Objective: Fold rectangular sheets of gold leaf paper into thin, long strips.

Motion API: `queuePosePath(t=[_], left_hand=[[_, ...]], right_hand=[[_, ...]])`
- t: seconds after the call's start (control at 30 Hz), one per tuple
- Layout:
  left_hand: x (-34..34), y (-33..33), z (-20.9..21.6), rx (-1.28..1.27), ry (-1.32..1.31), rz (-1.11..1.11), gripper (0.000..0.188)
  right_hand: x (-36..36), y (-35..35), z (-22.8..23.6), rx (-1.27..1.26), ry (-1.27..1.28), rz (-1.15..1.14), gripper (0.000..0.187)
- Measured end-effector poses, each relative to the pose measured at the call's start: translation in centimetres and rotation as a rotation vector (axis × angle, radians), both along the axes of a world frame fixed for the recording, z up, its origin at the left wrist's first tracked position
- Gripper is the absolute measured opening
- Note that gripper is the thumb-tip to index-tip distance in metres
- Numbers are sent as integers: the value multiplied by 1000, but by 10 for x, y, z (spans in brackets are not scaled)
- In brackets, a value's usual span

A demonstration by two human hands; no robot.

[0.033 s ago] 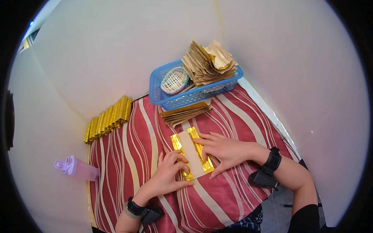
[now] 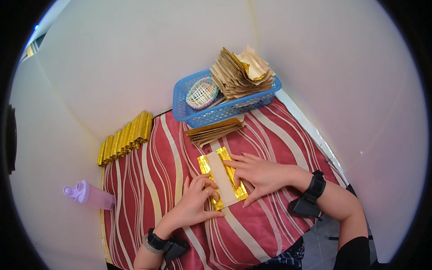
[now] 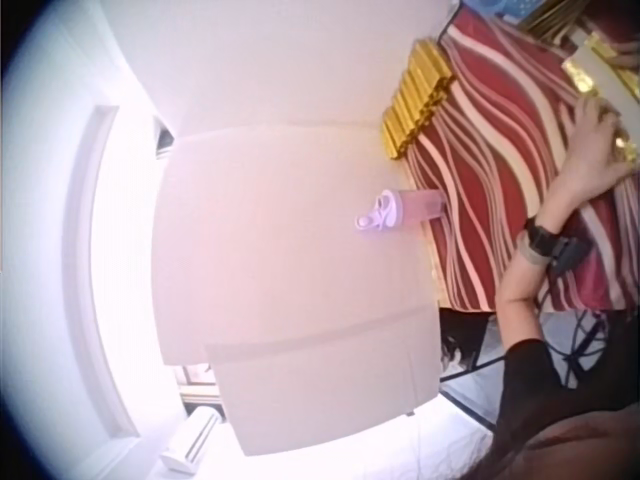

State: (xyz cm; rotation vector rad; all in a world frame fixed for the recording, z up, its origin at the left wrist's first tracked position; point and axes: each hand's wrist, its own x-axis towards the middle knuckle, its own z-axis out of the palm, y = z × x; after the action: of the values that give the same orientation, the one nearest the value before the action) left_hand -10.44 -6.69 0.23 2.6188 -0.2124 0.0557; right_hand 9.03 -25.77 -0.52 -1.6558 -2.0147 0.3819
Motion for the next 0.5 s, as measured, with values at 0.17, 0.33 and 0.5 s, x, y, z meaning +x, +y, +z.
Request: queuePosePath(t=[0.17,0.33,0.5], left_hand=[[0,1,-3,9,0,-3,36],[0,6,-7,-18,-12,-13,28],[1,1,-7,-145,20,22,19]], right_hand=[[-1,-1,-3,15,16,-20,54],[1,1,-6,-28,74,-37,36],[0,0,-5,-31,81,-44,31]])
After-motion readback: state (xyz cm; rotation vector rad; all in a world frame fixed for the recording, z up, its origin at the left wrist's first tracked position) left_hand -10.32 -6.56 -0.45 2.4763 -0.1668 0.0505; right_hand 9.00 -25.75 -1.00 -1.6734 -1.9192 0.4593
